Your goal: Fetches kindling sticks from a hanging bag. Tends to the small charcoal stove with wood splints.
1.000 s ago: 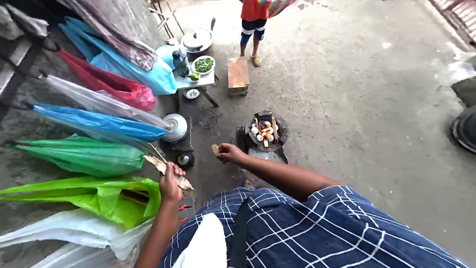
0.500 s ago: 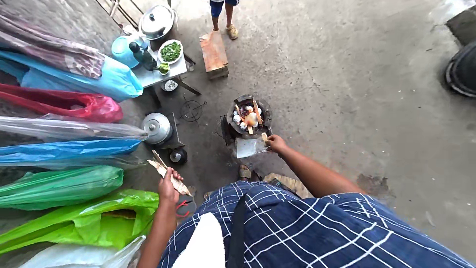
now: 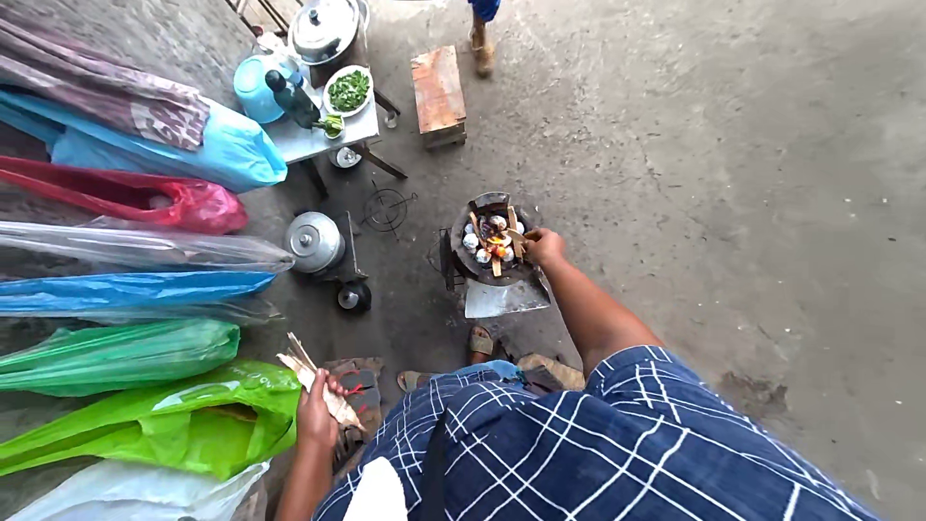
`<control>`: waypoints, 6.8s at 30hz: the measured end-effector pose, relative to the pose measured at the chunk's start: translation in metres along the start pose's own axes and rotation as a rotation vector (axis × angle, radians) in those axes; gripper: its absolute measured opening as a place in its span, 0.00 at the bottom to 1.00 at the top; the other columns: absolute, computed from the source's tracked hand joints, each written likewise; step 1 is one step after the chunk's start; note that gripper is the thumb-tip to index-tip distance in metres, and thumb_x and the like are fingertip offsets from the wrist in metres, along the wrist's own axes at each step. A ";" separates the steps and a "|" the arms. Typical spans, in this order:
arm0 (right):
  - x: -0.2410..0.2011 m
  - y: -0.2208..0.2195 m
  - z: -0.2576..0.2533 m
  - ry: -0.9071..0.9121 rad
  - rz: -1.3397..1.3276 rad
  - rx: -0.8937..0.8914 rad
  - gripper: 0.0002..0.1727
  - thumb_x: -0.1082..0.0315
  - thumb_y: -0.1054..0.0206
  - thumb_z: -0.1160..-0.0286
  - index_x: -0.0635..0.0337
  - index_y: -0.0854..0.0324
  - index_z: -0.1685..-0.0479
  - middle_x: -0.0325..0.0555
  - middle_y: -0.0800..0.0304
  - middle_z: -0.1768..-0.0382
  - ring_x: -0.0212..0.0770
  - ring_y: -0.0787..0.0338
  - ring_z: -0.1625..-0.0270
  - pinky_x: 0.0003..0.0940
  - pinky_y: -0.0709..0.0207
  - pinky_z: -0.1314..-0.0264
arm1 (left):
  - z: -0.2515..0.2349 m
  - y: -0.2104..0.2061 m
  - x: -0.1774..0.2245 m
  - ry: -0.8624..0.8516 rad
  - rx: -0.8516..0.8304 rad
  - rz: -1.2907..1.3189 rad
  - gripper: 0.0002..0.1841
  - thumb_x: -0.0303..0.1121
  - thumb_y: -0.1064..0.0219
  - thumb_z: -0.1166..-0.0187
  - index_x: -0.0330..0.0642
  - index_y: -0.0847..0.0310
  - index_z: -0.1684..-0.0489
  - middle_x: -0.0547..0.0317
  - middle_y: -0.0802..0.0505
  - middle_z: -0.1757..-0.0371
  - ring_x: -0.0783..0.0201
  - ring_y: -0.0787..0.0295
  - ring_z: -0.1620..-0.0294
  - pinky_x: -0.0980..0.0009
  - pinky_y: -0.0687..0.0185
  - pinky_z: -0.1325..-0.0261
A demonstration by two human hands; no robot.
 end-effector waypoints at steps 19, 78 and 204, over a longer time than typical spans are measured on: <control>-0.019 -0.046 -0.069 -0.104 -0.004 -0.028 0.16 0.68 0.32 0.20 0.62 0.12 0.37 0.68 0.14 0.31 0.68 0.19 0.24 0.70 0.30 0.22 | 0.022 0.038 -0.037 0.010 0.113 -0.193 0.10 0.32 0.55 0.05 0.37 0.29 0.52 0.66 0.20 0.79 0.72 0.19 0.81 0.75 0.13 0.70; -0.167 -0.122 0.329 0.496 -0.220 -0.485 0.08 0.71 0.32 0.16 0.71 0.15 0.52 0.52 0.10 0.61 0.37 0.12 0.61 0.38 0.16 0.50 | 0.037 -0.090 -0.005 -0.535 -1.169 -1.195 0.15 0.39 0.40 0.11 0.33 0.18 0.47 0.46 0.12 0.60 0.56 0.15 0.58 0.54 0.21 0.46; 0.003 -0.043 -0.038 -0.245 -0.183 0.089 0.19 0.63 0.37 0.13 0.66 0.15 0.35 0.69 0.14 0.32 0.67 0.18 0.24 0.68 0.31 0.21 | -0.170 -0.124 0.053 -0.250 -0.642 -1.099 0.13 0.33 0.29 0.19 0.30 0.22 0.54 0.58 0.19 0.71 0.69 0.27 0.75 0.69 0.27 0.68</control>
Point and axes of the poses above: each hand's wrist, its own z-axis away from the middle knuckle, its own y-axis out of the back of the hand, x = y × z, the point moved 9 cm from there along -z, towards the middle knuckle
